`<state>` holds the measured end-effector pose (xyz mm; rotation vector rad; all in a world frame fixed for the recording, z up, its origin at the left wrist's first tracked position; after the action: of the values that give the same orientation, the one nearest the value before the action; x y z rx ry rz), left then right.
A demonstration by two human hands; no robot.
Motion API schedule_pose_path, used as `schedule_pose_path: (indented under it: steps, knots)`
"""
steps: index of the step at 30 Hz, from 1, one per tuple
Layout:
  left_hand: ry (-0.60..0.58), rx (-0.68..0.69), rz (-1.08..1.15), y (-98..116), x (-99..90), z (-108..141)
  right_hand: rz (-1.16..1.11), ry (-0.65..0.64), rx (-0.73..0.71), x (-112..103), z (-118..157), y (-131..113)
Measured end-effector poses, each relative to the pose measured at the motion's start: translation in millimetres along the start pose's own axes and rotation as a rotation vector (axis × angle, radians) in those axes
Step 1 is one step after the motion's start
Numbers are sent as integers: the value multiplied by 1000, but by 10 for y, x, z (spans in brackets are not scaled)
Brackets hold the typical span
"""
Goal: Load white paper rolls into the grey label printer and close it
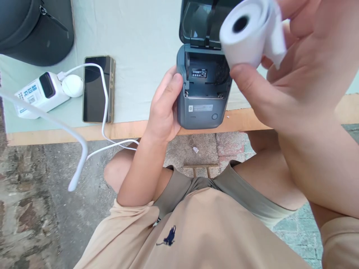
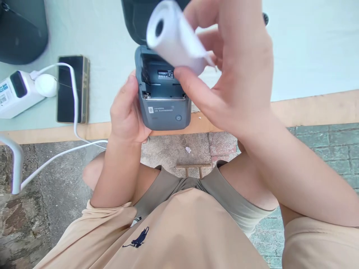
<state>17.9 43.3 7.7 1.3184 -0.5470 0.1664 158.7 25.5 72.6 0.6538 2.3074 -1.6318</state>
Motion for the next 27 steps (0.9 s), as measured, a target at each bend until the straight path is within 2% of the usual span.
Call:
schedule_pose_path:
  steps: [1,4,5,7,11,15,20,22,27]
  knots:
    - [-4,6,12,2,3,2,39,-5,-60,13,-2,-3]
    - [-40,29,26,-8,-7,-2,331,-35,-365,97,0,-85]
    - [-53,35,20,-17,-19,-8,424,-36,-392,124,-10,-83]
    - [-82,57,14,-32,-47,-22,559,-81,-378,182,-41,-44]
    - [-146,77,44,-36,-49,-18,620,-216,-319,266,-70,51]
    - [-78,35,33,-34,-55,0,618,-149,-313,232,-73,33]
    - [-142,70,57,-37,-61,-23,505,-135,-293,230,-91,-38]
    - [-127,54,55,-48,-76,-25,501,-118,-302,225,-84,-61]
    - [-105,27,75,-17,-38,23,560,-20,-517,195,67,-160]
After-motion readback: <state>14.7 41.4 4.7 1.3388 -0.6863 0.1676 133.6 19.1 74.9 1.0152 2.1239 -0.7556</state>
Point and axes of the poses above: each hand's wrist, its own z-axis away from the middle knuckle, its own x-axis out of the palm, y = z × x, the point moved 5 cm from there along -z, towards the middle knuckle, and after that the axes turned 4 degrees about y, right-handed, at the moved point
